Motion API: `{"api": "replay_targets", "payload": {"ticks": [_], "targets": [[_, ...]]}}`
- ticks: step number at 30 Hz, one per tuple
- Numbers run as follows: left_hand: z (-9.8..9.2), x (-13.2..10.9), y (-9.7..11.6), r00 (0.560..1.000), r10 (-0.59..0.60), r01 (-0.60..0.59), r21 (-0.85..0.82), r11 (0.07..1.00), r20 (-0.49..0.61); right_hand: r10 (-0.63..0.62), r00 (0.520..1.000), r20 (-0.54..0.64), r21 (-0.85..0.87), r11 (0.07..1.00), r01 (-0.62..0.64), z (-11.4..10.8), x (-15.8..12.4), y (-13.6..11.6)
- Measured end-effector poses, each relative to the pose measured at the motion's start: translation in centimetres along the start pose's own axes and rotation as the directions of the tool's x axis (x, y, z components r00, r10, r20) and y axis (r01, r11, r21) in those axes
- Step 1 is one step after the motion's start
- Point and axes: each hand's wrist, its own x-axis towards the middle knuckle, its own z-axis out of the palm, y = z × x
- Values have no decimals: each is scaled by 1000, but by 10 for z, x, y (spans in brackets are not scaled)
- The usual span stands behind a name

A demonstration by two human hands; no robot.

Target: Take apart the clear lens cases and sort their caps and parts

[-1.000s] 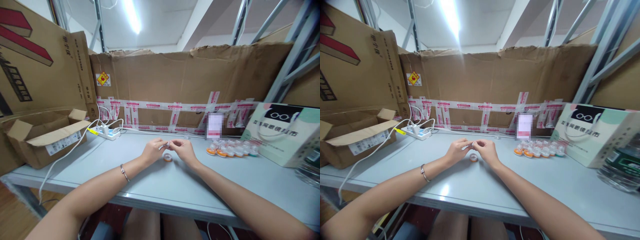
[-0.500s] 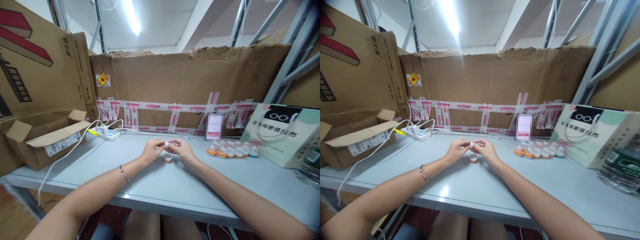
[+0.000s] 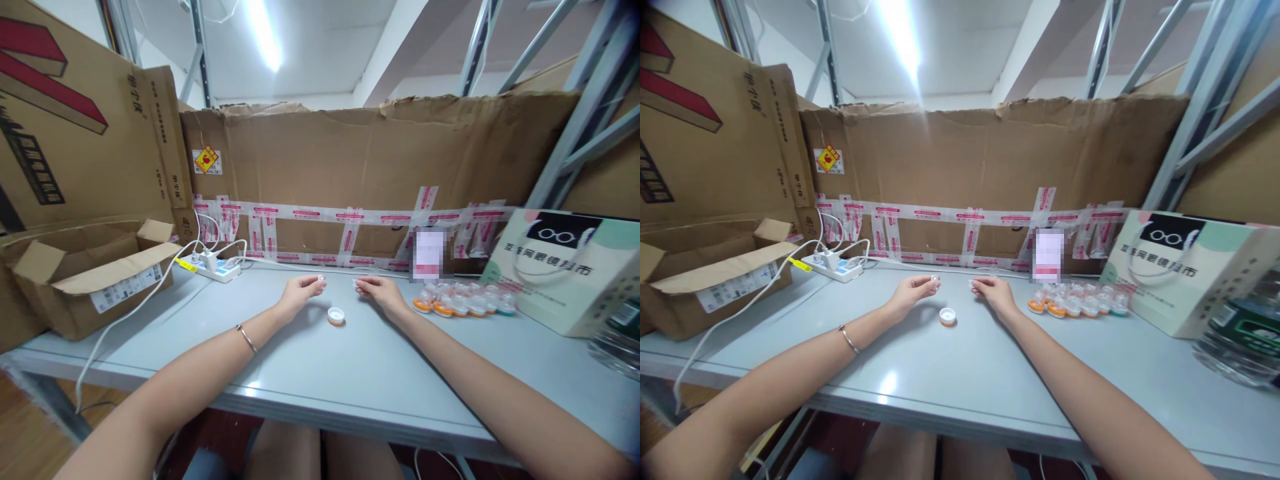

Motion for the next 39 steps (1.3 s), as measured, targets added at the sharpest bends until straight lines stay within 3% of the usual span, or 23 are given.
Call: {"api": "replay_targets", "payload": {"ticks": [4, 11, 22, 30, 33, 39], "targets": [[-3, 2, -3, 996, -81, 83, -106, 991, 29, -1, 999, -50, -15, 1000, 1, -14, 14, 12], [-6, 5, -8, 996, -79, 82, -120, 989, 30, -23, 998, -61, -77, 997, 18, -15, 17, 16], [-1, 2, -8, 996, -82, 85, -90, 992, 31, -123, 986, -114, -328, 941, 79, -20, 20, 19], [1, -1, -4, 997, -76, 76, -56, 996, 14, -133, 983, -123, -273, 957, 96, -19, 17, 14], [3, -3, 0, 997, -80, 80, -34, 996, 8, -157, 985, -69, -204, 969, 140, -10, 8, 4], [6, -5, 3, 997, -64, 63, 27, 998, 39, -115, 966, 232, -116, 983, 144, 30, -28, -8]]}}
